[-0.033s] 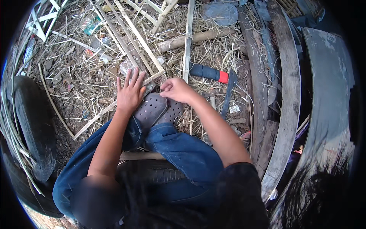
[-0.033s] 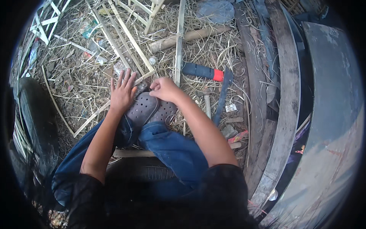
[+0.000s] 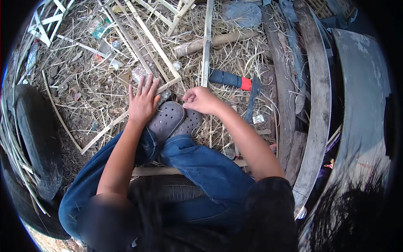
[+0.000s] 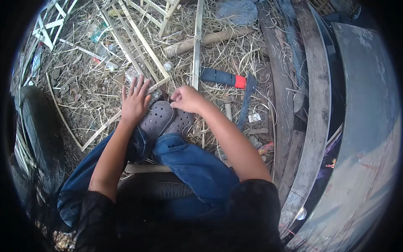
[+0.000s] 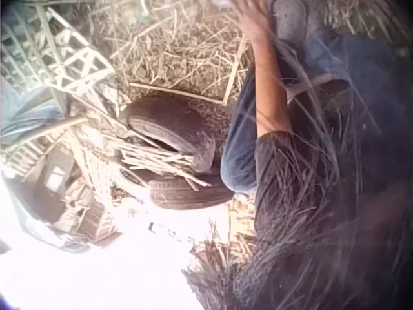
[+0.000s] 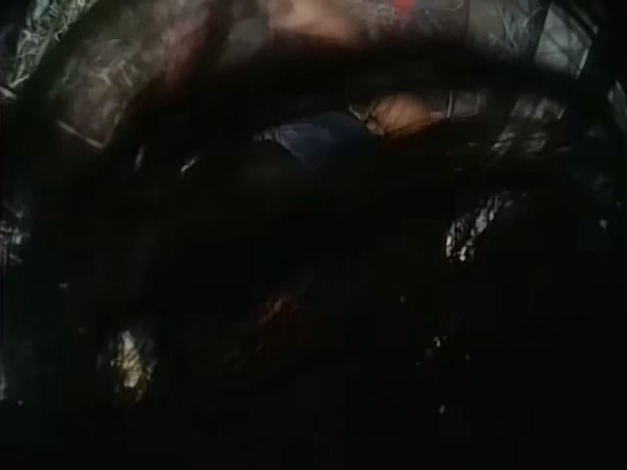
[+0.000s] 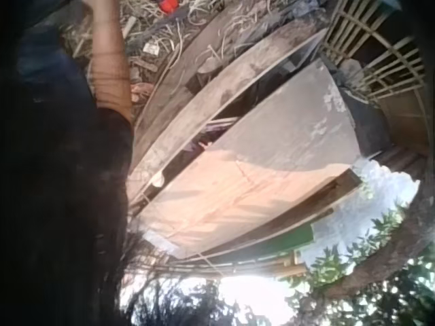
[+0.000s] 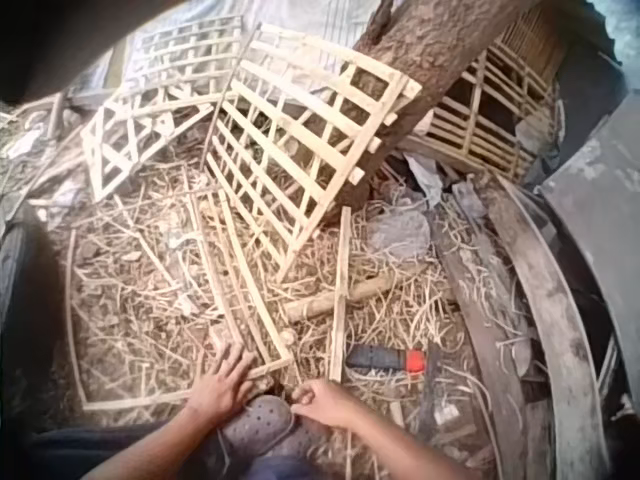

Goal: The person shapes wood strips using a machete, aligns the strips to form a lattice frame, and secures them by hammering small nails into the joints.

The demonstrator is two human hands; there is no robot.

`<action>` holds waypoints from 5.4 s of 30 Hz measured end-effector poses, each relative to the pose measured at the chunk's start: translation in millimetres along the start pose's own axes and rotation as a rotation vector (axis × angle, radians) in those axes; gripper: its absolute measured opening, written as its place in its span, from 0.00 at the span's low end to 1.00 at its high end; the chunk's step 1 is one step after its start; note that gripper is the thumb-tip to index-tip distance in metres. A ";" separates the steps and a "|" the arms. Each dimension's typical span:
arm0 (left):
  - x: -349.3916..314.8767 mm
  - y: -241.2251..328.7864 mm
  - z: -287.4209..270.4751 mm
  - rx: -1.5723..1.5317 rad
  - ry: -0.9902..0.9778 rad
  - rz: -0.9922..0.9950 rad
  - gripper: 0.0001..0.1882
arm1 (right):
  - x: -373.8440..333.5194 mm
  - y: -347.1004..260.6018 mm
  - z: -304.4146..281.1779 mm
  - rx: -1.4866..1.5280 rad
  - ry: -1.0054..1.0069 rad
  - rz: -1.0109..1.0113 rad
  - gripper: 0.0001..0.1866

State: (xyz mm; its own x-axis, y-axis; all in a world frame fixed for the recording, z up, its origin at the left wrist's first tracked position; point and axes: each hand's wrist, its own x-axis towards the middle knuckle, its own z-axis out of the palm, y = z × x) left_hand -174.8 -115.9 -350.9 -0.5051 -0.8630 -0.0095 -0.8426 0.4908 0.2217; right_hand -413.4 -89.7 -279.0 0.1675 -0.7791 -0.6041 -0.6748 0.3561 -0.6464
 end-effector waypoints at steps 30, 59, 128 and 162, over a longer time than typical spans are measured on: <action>1.5 2.3 8.9 0.073 0.035 0.052 0.30 | -189.5 206.8 115.5 0.218 0.116 0.320 0.13; -0.5 -2.3 0.1 -0.086 0.006 -0.009 0.30 | -110.6 -41.0 -6.4 0.062 0.098 -0.002 0.10; 2.4 -14.0 30.1 -0.215 -0.199 -0.074 0.29 | 71.6 -184.8 110.6 0.775 0.268 -0.319 0.06; 0.5 -3.7 1.5 -0.071 0.011 -0.016 0.31 | 49.5 -14.0 53.8 0.597 0.378 -0.288 0.04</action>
State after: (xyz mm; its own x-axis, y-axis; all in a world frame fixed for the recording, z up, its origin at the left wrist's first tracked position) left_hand -172.3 -118.0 -353.1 -0.4897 -0.8719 -0.0032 -0.8347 0.4678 0.2907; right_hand -357.0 -105.5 -325.0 -0.0520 -0.9688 -0.2423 -0.1203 0.2470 -0.9615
